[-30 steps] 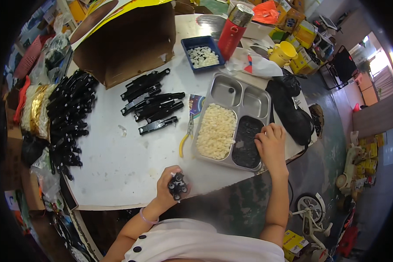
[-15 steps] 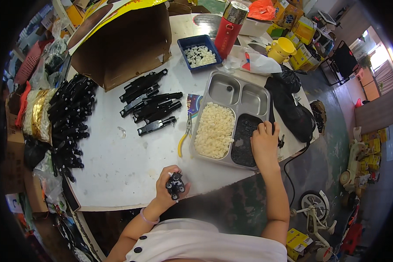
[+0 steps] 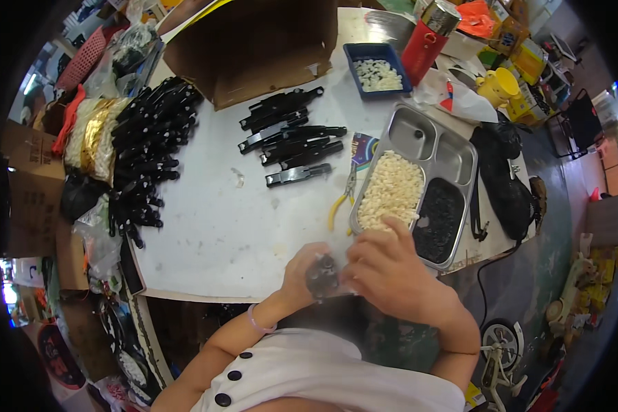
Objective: Assembling small black plastic components by manually inserting white internal parts.
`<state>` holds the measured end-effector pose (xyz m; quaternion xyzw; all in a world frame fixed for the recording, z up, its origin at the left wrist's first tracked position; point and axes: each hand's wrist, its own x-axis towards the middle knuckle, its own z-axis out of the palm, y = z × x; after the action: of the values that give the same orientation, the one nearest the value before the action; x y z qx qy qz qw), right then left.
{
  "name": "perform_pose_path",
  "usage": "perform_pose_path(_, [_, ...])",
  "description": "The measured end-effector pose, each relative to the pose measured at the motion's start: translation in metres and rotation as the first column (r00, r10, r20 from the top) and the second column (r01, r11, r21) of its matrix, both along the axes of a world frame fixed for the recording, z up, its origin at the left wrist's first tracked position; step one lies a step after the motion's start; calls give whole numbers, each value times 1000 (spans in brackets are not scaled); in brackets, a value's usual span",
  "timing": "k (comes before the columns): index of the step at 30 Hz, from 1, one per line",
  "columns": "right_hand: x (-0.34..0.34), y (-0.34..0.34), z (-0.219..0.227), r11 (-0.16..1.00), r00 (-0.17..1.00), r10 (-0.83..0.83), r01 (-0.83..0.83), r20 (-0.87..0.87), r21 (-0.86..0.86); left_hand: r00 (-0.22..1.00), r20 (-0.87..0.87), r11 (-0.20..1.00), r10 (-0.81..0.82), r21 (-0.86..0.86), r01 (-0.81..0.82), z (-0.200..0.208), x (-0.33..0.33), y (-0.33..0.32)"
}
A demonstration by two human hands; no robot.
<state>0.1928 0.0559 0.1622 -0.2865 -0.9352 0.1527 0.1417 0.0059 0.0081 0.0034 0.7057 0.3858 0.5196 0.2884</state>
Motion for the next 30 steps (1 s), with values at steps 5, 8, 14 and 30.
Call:
perform_pose_path(5, [-23, 4, 11, 968, 954, 144, -191, 262, 162, 1000, 20, 993, -21, -114, 23, 2, 0, -2])
perform_pose_path(8, [-34, 0, 22, 932, 902, 141, -261, 409, 253, 1000, 25, 994, 2, -113, 1, 2, 0, -2])
perform_pose_path(14, [-39, -18, 21, 879, 880, 69, -276, 469, 389, 998, 61, 975, 16, -224, -2, 7, -2, -4])
perform_pose_path(30, [-22, -20, -3, 977, 989, -82, 56, 122, 206, 999, 40, 994, -16, -104, 20, 5, 0, 0])
